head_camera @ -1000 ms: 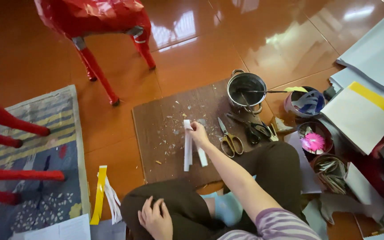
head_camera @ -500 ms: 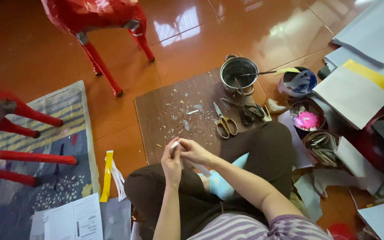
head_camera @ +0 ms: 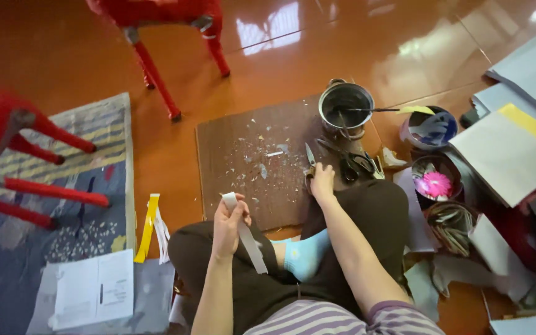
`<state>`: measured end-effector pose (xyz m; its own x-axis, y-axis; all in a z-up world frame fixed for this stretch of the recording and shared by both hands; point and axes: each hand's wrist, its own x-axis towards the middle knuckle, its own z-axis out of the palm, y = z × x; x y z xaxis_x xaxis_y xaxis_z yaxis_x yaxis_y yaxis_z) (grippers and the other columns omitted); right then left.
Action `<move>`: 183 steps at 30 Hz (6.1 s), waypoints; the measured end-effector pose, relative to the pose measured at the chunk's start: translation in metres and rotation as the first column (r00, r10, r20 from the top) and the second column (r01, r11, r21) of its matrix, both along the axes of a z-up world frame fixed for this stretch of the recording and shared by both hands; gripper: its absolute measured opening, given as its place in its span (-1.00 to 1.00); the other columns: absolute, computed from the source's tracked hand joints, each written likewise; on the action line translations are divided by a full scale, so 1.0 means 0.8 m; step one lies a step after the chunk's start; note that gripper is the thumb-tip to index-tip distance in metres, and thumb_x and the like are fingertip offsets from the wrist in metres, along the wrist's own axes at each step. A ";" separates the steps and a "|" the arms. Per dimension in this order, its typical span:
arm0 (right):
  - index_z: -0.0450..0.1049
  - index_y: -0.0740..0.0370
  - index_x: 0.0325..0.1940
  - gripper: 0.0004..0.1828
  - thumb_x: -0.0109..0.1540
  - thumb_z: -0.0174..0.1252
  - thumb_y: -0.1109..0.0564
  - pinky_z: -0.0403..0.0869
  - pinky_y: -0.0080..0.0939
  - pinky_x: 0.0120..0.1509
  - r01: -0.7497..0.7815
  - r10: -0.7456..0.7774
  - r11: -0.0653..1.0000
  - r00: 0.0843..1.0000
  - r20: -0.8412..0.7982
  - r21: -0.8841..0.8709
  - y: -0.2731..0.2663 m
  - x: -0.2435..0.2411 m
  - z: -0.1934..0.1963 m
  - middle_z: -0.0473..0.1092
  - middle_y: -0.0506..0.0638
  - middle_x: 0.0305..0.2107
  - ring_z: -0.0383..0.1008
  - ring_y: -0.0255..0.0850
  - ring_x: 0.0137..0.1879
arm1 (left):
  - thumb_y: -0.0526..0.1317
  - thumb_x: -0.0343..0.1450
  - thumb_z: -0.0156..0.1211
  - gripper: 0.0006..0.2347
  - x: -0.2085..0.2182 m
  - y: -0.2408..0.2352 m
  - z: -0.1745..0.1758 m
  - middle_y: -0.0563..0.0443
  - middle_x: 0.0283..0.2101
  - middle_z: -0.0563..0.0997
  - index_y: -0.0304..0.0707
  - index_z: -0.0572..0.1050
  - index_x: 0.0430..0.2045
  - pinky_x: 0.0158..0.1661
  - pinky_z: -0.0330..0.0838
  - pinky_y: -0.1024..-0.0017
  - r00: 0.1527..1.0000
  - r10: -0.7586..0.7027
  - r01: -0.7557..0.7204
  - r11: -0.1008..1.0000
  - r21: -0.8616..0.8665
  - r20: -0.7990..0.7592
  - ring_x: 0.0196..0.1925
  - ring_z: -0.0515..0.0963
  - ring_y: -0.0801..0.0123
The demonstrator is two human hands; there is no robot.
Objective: Cutting paper into strips and organizing craft materials while sitting on the floor.
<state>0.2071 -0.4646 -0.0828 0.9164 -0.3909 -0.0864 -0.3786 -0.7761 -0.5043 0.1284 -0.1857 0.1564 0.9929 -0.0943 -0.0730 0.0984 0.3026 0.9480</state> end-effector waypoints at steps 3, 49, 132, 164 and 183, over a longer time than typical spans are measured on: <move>0.22 0.16 0.06 -0.53 0.15 0.25 0.12 0.47 0.18 0.12 0.061 -0.063 0.992 0.998 0.021 0.107 0.003 0.004 0.016 0.26 0.28 -0.17 0.42 0.34 0.02 | -0.40 0.44 0.04 -0.89 0.003 0.000 0.001 -0.05 -0.60 0.45 -0.37 0.37 -0.19 -0.68 0.34 0.54 1.000 0.004 -0.004 1.000 -0.017 0.001 -0.70 0.43 0.42; 0.10 0.33 0.35 0.02 0.17 -0.40 -0.56 0.54 -0.16 -0.41 -0.675 0.776 -0.112 0.399 0.488 0.729 0.170 -0.253 0.372 0.43 0.29 -0.29 0.55 -0.13 -0.43 | -0.41 0.31 0.24 -0.94 -0.087 0.129 0.140 -0.17 -0.69 0.52 -0.41 0.47 -0.47 -0.77 0.33 0.57 0.918 -0.382 0.378 0.924 0.054 0.104 -0.77 0.46 0.41; 0.30 0.04 0.10 -0.56 0.21 0.12 -0.13 0.40 0.01 -0.35 -0.662 0.577 0.407 0.721 0.385 0.630 0.207 -0.196 0.236 0.39 0.23 -0.54 0.44 0.02 -0.44 | -0.06 0.55 -0.20 -0.74 -0.004 0.028 0.064 0.05 -0.62 0.39 -0.28 0.34 -0.29 -0.66 0.43 0.56 0.906 0.416 -0.393 0.895 -0.210 0.075 -0.65 0.47 0.45; 0.32 -0.02 -0.20 -0.58 0.12 0.27 -0.26 0.40 -0.14 -0.30 -0.604 0.537 0.485 0.776 0.330 0.632 0.203 -0.204 0.264 0.34 -0.01 -0.63 0.43 -0.12 -0.42 | -0.02 0.58 -0.23 -0.77 -0.001 0.043 0.080 0.11 -0.64 0.28 -0.08 0.32 -0.32 -0.60 0.33 0.61 0.883 0.469 -0.466 0.880 -0.091 0.018 -0.61 0.37 0.47; 0.36 0.02 -0.10 -0.66 0.16 0.29 -0.08 0.40 -0.07 -0.27 -0.564 0.430 0.502 0.820 0.376 0.656 0.195 -0.188 0.188 0.35 0.13 -0.57 0.38 -0.06 -0.42 | -0.32 0.38 0.28 -0.92 0.002 0.059 0.023 0.11 -0.49 0.45 -0.25 0.47 -0.41 -0.41 0.38 0.63 0.906 0.397 -0.422 0.848 0.319 0.144 -0.42 0.41 0.56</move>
<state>0.0564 -0.3084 0.0678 0.9643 0.2630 0.0321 0.0802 -0.1744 -0.9814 0.1300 -0.1382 0.1751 0.9394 0.3399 0.0444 -0.0342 -0.0360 0.9988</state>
